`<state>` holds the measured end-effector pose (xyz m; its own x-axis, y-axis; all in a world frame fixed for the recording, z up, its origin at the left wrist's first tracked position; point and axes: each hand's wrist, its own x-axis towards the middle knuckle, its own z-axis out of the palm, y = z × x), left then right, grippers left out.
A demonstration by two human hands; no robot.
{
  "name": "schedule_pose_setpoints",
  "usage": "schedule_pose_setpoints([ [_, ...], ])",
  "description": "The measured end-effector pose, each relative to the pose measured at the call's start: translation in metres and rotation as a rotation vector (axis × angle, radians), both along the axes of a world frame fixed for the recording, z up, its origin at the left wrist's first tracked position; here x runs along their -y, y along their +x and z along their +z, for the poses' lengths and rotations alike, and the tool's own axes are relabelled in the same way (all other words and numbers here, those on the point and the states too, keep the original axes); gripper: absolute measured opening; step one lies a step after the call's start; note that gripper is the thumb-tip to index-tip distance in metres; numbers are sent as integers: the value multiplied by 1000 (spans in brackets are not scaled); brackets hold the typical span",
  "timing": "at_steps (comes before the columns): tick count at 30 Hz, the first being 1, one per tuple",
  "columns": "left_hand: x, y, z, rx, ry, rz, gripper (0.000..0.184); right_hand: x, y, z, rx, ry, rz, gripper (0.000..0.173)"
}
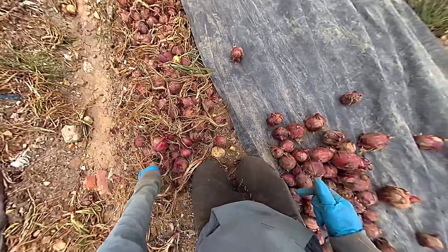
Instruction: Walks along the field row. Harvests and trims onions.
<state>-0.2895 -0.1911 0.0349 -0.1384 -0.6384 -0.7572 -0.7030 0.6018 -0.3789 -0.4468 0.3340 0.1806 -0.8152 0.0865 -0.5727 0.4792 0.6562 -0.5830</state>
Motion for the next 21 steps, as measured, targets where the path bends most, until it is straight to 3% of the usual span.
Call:
schedule_pose_setpoints([
  [2, 9, 18, 6, -13, -46, -15, 55, 8, -2, -7, 12, 7, 65, 68],
  [4, 7, -1, 3, -299, -18, 15, 51, 18, 1, -9, -6, -34, 78, 65],
  [6, -7, -34, -20, -534, 65, 80, 43, 24, 10, -2, -2, -80, 77, 60],
  [8, -18, -68, -50, -651, 164, 145, 47, 24, 17, 6, 7, -85, 95, 56],
  [11, -30, -106, -88, -574, 133, 182, 70, 13, 26, 20, 18, -19, 95, 59],
  [15, -48, -115, -80, -390, 53, 154, 102, 5, 28, 37, 45, 49, 64, 61],
  [21, -55, -107, -81, -274, 49, -45, 96, 26, 13, 28, 26, 3, 166, 58],
])
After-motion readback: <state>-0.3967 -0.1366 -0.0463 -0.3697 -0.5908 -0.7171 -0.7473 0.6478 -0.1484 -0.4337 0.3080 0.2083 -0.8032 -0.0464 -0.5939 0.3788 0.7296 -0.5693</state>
